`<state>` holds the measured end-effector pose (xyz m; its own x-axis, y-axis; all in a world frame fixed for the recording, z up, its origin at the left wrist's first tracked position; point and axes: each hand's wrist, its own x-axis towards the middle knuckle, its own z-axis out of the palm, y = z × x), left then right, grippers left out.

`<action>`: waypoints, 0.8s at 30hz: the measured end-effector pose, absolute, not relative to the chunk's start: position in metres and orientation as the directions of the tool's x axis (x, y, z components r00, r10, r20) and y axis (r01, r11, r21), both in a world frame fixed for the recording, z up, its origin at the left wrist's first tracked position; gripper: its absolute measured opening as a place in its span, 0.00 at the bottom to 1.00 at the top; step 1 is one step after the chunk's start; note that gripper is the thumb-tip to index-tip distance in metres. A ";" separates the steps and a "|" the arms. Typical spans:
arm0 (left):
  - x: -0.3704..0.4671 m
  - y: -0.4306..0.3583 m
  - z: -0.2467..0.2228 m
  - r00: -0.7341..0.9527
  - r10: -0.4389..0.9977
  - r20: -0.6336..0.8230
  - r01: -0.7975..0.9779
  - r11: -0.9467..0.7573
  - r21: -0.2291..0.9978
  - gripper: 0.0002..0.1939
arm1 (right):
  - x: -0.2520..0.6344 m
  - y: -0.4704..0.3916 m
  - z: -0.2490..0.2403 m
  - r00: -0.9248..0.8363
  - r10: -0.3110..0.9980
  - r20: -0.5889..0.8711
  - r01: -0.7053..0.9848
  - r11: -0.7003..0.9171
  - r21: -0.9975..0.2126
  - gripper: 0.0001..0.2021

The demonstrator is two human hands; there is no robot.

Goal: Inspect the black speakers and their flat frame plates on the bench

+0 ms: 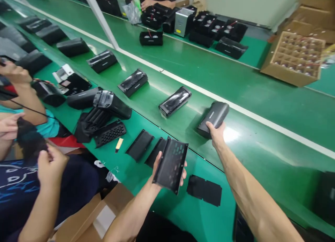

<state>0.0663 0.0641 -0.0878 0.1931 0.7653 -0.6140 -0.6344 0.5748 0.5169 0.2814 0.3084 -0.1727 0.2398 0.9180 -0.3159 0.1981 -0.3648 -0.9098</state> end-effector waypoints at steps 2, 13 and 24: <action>0.072 0.071 -0.083 0.248 0.800 -0.546 -0.715 0.532 0.454 0.55 | 0.275 0.310 -0.155 0.217 0.904 -0.368 0.128 -0.400 -0.907 0.47; 0.126 0.069 -0.096 0.365 0.912 -0.189 -0.880 0.404 0.249 0.43 | 0.356 0.108 0.009 -0.080 0.858 -0.508 0.407 -0.437 -0.802 0.52; 0.180 0.040 -0.057 0.454 0.888 -0.077 -0.836 0.454 0.309 0.51 | 0.347 0.026 0.032 -0.074 0.969 -0.235 0.701 -0.117 -0.703 0.45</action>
<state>0.1796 0.0398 -0.0567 0.4541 0.8876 -0.0772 -0.8355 0.4544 0.3090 0.3471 0.0258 0.0323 -0.0738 0.9692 -0.2350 0.7010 -0.1172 -0.7035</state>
